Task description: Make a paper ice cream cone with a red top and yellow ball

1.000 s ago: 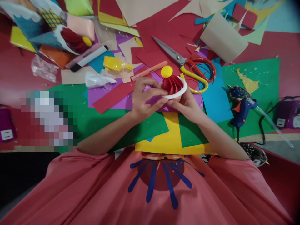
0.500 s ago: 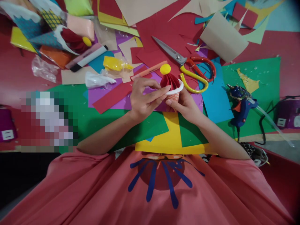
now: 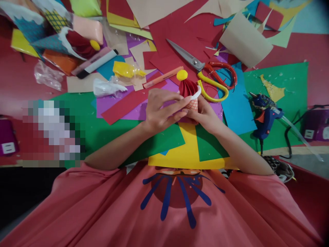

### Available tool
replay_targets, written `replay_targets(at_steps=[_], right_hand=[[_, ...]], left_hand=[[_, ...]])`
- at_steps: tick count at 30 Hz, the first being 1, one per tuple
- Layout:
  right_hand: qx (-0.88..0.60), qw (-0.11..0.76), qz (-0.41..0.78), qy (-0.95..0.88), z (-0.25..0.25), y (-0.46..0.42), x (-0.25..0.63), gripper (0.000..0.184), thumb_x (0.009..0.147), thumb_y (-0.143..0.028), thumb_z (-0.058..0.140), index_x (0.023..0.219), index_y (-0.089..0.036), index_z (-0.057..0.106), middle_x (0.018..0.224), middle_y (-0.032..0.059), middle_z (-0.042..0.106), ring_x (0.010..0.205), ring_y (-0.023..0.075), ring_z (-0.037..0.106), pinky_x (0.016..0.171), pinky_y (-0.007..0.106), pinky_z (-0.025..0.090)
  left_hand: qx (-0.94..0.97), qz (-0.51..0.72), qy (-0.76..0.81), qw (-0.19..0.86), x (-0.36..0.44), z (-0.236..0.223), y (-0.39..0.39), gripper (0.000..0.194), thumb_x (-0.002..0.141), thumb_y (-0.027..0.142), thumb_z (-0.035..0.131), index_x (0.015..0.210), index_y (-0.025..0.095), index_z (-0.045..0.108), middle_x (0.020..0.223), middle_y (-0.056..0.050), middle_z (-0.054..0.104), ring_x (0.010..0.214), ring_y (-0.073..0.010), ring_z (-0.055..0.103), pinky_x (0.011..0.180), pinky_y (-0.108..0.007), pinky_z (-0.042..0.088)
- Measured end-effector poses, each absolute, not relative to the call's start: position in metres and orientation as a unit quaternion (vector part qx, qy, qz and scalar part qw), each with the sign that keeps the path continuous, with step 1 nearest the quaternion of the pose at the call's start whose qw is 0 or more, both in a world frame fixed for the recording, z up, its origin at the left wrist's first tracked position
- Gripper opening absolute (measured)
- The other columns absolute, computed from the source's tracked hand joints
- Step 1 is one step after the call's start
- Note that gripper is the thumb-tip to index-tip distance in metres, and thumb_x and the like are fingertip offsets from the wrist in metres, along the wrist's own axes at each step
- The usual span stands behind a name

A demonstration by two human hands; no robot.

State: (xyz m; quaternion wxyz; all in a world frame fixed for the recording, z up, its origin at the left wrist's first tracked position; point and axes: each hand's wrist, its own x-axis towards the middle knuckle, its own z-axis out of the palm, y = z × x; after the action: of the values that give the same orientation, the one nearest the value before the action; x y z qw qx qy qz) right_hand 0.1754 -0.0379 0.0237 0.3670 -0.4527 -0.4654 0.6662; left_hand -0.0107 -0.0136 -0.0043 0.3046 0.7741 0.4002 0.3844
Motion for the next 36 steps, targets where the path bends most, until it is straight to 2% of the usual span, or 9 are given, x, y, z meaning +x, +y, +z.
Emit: replay_targets(at_steps=[2,4,9,15,20,23,26,31,36], right_hand=[[-0.453,0.375,0.667,-0.458,0.026,-0.038,0.175,0.044,0.078,-0.051,0.073,0.105,-0.023,0.053,0.092,-0.0011,0.059,0.083,0.013,0.059,0.069,0.025,0.054],[-0.451,0.38,0.68,-0.436,0.027,-0.038,0.175,0.036,0.083,-0.053,0.067,0.099,-0.023,0.054,0.08,-0.0038,0.053,0.068,0.0095,0.052,0.057,0.021,0.047],[-0.42,0.394,0.711,-0.404,0.024,-0.041,0.176,0.034,0.091,-0.056,0.059,0.096,-0.024,0.052,0.069,-0.007,0.042,0.052,0.0065,0.04,0.045,0.02,0.033],[-0.445,0.376,0.682,-0.443,0.026,-0.04,0.175,0.038,0.09,-0.06,0.059,0.1,-0.024,0.051,0.068,-0.0067,0.044,0.054,0.008,0.043,0.047,0.022,0.038],[-0.468,0.391,0.628,-0.483,0.023,-0.038,0.175,0.051,0.082,-0.062,0.068,0.112,-0.026,0.048,0.083,-0.003,0.053,0.068,0.0104,0.054,0.053,0.023,0.049],[-0.474,0.368,0.642,-0.476,0.021,-0.038,0.175,0.061,0.078,-0.06,0.072,0.12,-0.027,0.042,0.082,-0.004,0.052,0.061,0.0095,0.053,0.047,0.022,0.046],[-0.479,0.349,0.653,-0.472,0.022,-0.038,0.176,0.059,0.078,-0.058,0.073,0.117,-0.026,0.043,0.079,-0.0049,0.05,0.057,0.0084,0.05,0.044,0.021,0.043],[-0.467,0.351,0.657,-0.477,0.028,-0.037,0.176,0.054,0.077,-0.052,0.076,0.113,-0.022,0.049,0.1,0.0023,0.061,0.086,0.0138,0.061,0.062,0.024,0.057],[-0.452,0.333,0.672,-0.482,0.03,-0.037,0.177,0.046,0.082,-0.053,0.069,0.109,-0.021,0.051,0.096,0.0016,0.062,0.09,0.0149,0.061,0.069,0.027,0.058]], left_hand=[[0.793,0.397,0.389,0.249,-0.008,-0.006,-0.015,0.049,0.088,0.073,0.048,0.114,0.036,0.067,0.099,-0.002,0.071,0.1,-0.022,0.068,0.099,-0.041,0.047],[0.806,0.411,0.378,0.195,-0.007,-0.009,-0.016,0.049,0.09,0.071,0.048,0.119,0.035,0.065,0.098,-0.002,0.07,0.098,-0.0213,0.068,0.096,-0.039,0.048],[0.82,0.45,0.337,0.107,-0.005,-0.011,-0.014,0.04,0.096,0.057,0.051,0.132,0.041,0.058,0.101,0.001,0.071,0.095,-0.0184,0.068,0.092,-0.036,0.046],[0.814,0.483,0.318,0.05,-0.001,-0.003,-0.012,0.036,0.097,0.05,0.054,0.132,0.041,0.058,0.105,0.001,0.071,0.092,-0.0172,0.07,0.086,-0.036,0.049],[0.799,0.488,0.334,0.107,-0.003,0.006,-0.011,0.026,0.1,0.046,0.049,0.123,0.04,0.06,0.101,0.001,0.071,0.091,-0.0155,0.07,0.088,-0.04,0.054],[0.79,0.468,0.367,0.149,-0.007,0.007,-0.011,0.023,0.1,0.048,0.048,0.113,0.037,0.063,0.097,0.0,0.071,0.091,-0.0164,0.07,0.086,-0.043,0.056],[0.782,0.465,0.367,0.192,-0.009,0.004,-0.01,0.019,0.097,0.049,0.054,0.106,0.037,0.066,0.093,0.0,0.07,0.09,-0.0176,0.069,0.087,-0.045,0.054],[0.777,0.511,0.333,0.156,-0.007,0.005,-0.009,0.01,0.094,0.04,0.062,0.103,0.039,0.067,0.086,0.003,0.069,0.08,-0.0141,0.066,0.082,-0.04,0.05],[0.774,0.525,0.317,0.157,-0.005,0.006,-0.007,0.011,0.092,0.039,0.065,0.103,0.039,0.068,0.083,0.004,0.068,0.077,-0.0131,0.064,0.08,-0.037,0.047]])
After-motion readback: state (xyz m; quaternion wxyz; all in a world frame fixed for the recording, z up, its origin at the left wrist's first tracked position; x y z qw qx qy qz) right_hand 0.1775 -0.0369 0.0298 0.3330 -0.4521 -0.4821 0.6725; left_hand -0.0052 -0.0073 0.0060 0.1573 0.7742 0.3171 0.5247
